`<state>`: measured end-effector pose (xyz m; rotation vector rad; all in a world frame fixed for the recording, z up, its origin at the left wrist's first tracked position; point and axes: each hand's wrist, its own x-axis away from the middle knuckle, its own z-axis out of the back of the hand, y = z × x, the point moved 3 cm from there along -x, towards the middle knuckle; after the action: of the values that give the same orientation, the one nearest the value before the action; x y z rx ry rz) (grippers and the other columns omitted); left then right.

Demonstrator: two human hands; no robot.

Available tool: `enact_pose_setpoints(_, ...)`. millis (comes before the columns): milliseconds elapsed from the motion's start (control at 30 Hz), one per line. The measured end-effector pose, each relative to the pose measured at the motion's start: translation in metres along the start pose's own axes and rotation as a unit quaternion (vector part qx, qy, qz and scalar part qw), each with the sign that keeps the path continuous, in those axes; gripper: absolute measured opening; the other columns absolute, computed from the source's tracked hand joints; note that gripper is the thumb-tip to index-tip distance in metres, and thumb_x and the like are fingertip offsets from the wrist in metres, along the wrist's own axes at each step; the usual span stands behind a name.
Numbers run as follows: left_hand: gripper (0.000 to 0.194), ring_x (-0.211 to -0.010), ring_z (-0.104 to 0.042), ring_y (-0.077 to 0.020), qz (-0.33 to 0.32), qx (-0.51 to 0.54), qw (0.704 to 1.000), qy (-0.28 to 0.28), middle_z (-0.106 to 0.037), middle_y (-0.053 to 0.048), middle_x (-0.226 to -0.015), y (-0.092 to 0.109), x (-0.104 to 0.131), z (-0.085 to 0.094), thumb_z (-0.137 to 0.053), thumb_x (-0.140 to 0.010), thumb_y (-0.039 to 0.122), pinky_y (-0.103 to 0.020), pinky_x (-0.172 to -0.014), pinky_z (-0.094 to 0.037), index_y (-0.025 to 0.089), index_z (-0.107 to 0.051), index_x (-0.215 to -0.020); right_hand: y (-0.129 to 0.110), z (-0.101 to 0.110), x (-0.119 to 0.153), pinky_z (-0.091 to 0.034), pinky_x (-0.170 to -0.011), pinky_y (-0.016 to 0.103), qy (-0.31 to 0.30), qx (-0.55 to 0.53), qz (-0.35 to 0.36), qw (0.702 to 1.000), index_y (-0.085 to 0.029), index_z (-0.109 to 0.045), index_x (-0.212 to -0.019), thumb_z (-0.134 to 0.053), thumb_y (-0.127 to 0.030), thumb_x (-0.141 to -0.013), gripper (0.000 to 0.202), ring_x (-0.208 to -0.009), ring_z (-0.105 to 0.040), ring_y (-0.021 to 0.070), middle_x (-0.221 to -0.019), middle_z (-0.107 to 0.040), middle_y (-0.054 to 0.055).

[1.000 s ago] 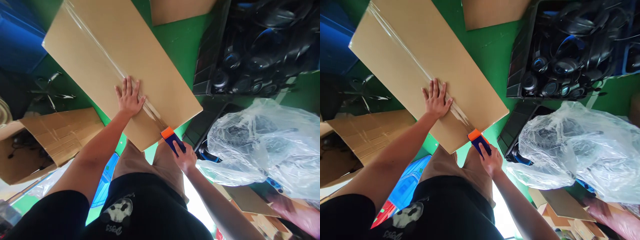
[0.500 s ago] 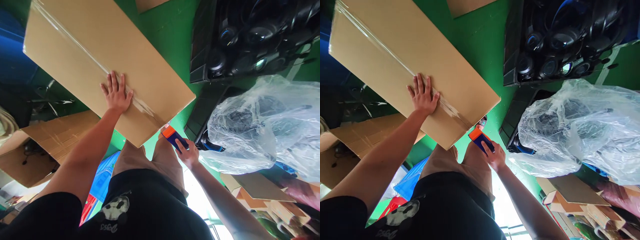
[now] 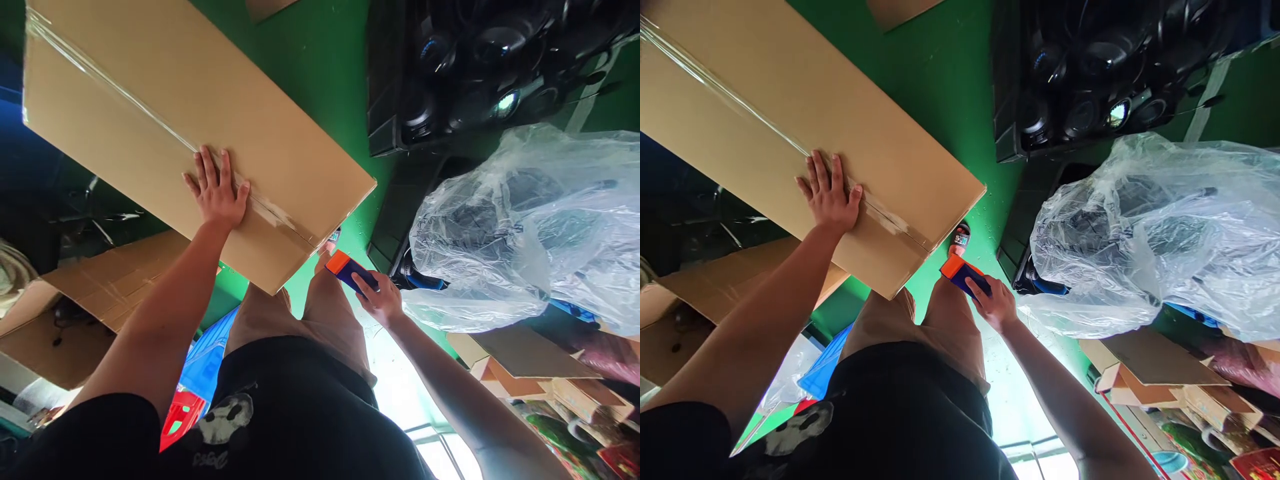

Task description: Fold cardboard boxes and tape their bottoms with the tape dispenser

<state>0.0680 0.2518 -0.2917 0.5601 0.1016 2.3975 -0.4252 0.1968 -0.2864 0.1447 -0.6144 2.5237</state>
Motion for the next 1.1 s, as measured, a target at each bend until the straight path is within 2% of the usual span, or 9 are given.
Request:
enact_pose_setpoints(167, 0.094, -0.173, 0.003, -0.0360, -0.014, 0.018, 1.000, 0.009, -0.005, -0.003, -0.188, -0.001, 0.001, -0.002, -0.034, -0.106, 0.081, -0.068, -0.135, 0.014, 0.020, -0.024, -0.177, -0.019, 0.015, -0.017, -0.056, -0.087, 0.036, -0.090, 0.043, -0.057, 0.993, -0.032, -0.071, -0.147, -0.063, -0.029, -0.098, 0.049, -0.104, -0.060, 0.0250, -0.126, -0.063, 0.014)
enact_pose_setpoints(300, 0.093, -0.172, 0.002, -0.0391, -0.027, 0.011, 1.000, 0.013, -0.001, -0.008, -0.188, -0.001, 0.002, 0.001, -0.034, -0.108, 0.078, -0.072, -0.133, 0.013, 0.016, -0.023, -0.176, -0.066, 0.043, -0.073, -0.053, -0.081, 0.037, -0.224, 0.065, -0.107, 0.966, -0.031, -0.061, -0.158, -0.052, -0.026, -0.104, 0.055, -0.102, -0.061, 0.0275, -0.129, -0.064, 0.018)
enact_pose_setpoints(400, 0.086, -0.173, 0.000, -0.0372, -0.025, -0.016, 0.999, 0.018, -0.004, -0.013, -0.188, 0.000, 0.002, 0.006, -0.039, -0.110, 0.070, -0.070, -0.135, 0.007, 0.017, -0.024, -0.177, -0.094, 0.065, -0.118, -0.054, -0.080, 0.038, -0.293, 0.041, -0.104, 0.950, -0.022, -0.058, -0.159, -0.039, -0.021, -0.108, 0.054, -0.107, -0.063, 0.0298, -0.133, -0.063, 0.023)
enact_pose_setpoints(567, 0.081, -0.172, -0.006, -0.0414, -0.033, -0.065, 0.997, 0.036, -0.008, -0.019, -0.186, 0.004, 0.000, 0.011, -0.045, -0.112, 0.056, -0.073, -0.135, -0.002, 0.014, -0.023, -0.177, -0.110, 0.083, -0.156, -0.060, -0.078, 0.040, -0.321, -0.011, -0.103, 0.942, -0.006, -0.065, -0.143, -0.030, -0.011, -0.106, 0.052, -0.108, -0.065, 0.0301, -0.138, -0.061, 0.028)
enact_pose_setpoints(767, 0.078, -0.171, -0.013, -0.0435, -0.031, -0.106, 0.992, 0.057, -0.015, -0.024, -0.184, 0.012, 0.002, 0.017, -0.044, -0.113, 0.052, -0.075, -0.134, -0.011, 0.010, -0.024, -0.176, -0.128, 0.082, -0.174, -0.062, -0.077, 0.041, -0.302, -0.054, -0.106, 0.946, -0.004, -0.074, -0.127, -0.035, -0.005, -0.101, 0.047, -0.109, -0.067, 0.0306, -0.136, -0.061, 0.028)
enact_pose_setpoints(867, 0.078, -0.171, -0.010, -0.0444, -0.025, -0.109, 0.993, 0.030, -0.011, -0.025, -0.184, 0.017, 0.001, 0.023, -0.040, -0.114, 0.052, -0.074, -0.135, -0.011, 0.008, -0.021, -0.176, -0.116, 0.061, -0.175, -0.062, -0.084, 0.046, -0.325, -0.076, -0.135, 0.933, -0.003, -0.074, -0.128, -0.046, -0.007, -0.099, 0.040, -0.117, -0.065, 0.0347, -0.134, -0.063, 0.030)
enact_pose_setpoints(1000, 0.077, -0.170, -0.012, -0.0483, -0.009, -0.131, 0.991, 0.021, -0.009, -0.028, -0.183, 0.028, 0.008, 0.032, -0.036, -0.114, 0.048, -0.077, -0.133, -0.012, 0.004, -0.021, -0.175, -0.066, 0.024, -0.146, -0.060, -0.089, 0.048, -0.338, -0.100, -0.250, 0.902, 0.001, -0.071, -0.132, -0.048, -0.006, -0.098, 0.042, -0.123, -0.063, 0.0380, -0.138, -0.061, 0.033)
enact_pose_setpoints(1067, 0.076, -0.169, -0.014, -0.0487, -0.059, -0.157, 0.985, 0.026, -0.012, -0.031, -0.182, 0.043, 0.027, 0.031, -0.035, -0.113, 0.045, -0.078, -0.133, -0.013, 0.000, -0.024, -0.173, -0.038, 0.013, -0.118, -0.059, -0.092, 0.045, -0.318, -0.118, -0.328, 0.882, -0.004, -0.065, -0.145, -0.043, -0.011, -0.103, 0.047, -0.124, -0.063, 0.0354, -0.144, -0.057, 0.031)
enact_pose_setpoints(1100, 0.075, -0.169, -0.015, -0.0475, -0.119, -0.173, 0.978, 0.007, -0.016, -0.030, -0.182, 0.053, 0.041, 0.027, -0.035, -0.112, 0.044, -0.078, -0.133, -0.013, 0.000, -0.029, -0.172, -0.026, 0.010, -0.102, -0.058, -0.094, 0.044, -0.309, -0.126, -0.360, 0.871, -0.008, -0.061, -0.150, -0.042, -0.016, -0.106, 0.049, -0.123, -0.064, 0.0339, -0.145, -0.056, 0.029)
